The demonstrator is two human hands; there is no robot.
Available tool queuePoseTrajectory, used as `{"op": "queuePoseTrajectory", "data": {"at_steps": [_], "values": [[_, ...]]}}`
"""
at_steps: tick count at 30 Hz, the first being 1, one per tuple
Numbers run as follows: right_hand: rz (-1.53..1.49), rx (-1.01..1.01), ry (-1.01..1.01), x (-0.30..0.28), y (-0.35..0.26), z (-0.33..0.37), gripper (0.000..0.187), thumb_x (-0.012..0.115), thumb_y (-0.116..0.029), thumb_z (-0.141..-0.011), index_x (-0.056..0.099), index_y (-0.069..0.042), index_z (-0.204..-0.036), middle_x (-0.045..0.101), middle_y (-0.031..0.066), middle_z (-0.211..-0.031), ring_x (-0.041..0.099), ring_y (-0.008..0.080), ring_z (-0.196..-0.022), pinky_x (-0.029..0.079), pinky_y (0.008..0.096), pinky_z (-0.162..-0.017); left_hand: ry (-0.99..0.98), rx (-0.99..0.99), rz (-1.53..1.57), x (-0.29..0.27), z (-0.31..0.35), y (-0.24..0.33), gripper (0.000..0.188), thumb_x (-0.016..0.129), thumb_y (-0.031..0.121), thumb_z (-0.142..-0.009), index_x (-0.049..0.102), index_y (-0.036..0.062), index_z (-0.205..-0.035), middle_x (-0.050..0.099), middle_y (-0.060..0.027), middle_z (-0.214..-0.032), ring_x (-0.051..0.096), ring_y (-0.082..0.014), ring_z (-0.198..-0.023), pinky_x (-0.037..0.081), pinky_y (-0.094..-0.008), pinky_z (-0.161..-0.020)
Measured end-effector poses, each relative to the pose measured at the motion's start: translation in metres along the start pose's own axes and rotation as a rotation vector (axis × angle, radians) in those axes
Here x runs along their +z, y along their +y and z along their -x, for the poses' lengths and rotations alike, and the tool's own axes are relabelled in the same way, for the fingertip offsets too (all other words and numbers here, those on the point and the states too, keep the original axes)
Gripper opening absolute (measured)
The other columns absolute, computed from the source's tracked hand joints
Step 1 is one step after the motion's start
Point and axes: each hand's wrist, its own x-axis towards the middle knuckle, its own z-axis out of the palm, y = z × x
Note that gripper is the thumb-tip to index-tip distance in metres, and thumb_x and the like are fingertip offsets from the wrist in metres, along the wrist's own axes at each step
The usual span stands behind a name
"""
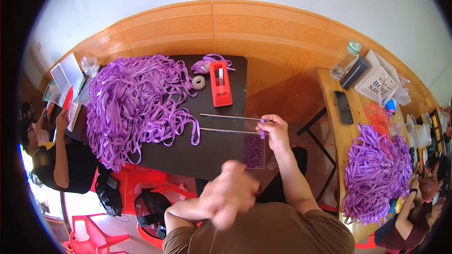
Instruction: Wrapping purple ribbons around two metal rods to create a decoration.
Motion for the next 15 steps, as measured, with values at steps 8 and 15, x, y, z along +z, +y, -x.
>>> {"op": "queuePoseTrajectory", "data": {"at_steps": [8, 15], "values": [[0.080, -0.108, 0.178, -0.038, 0.006, 0.004, 0.016, 0.065, -0.001, -0.083, 0.060, 0.000, -0.097, 0.065, 0.0096, -0.077, 0.064, 0.0159, -0.062, 0.054, 0.0268, -0.056, 0.041, 1.424, -0.357, 0.001, -0.041, 0.044, 0.023, 0.051, -0.002, -0.081, 0.055, 0.0061, -0.060, 0.059, -0.0005, -0.054, 0.061, -0.0092, -0.067, 0.032, -0.0324, -0.102], [0.580, -0.008, 0.077, -0.114, 0.123, -0.019, 0.031, 0.062, -0.024, -0.089, 0.061, -0.002, -0.111, 0.066, 0.0127, -0.087, 0.066, 0.0193, -0.073, 0.050, 0.0283, -0.062, -0.002, 1.309, -0.083, 0.008, -0.071, 0.046, 0.020, 0.057, -0.005, -0.072, 0.057, 0.0050, -0.055, 0.061, -0.0033, -0.054, 0.061, -0.0121, -0.061, 0.033, -0.0314, -0.101]]}}
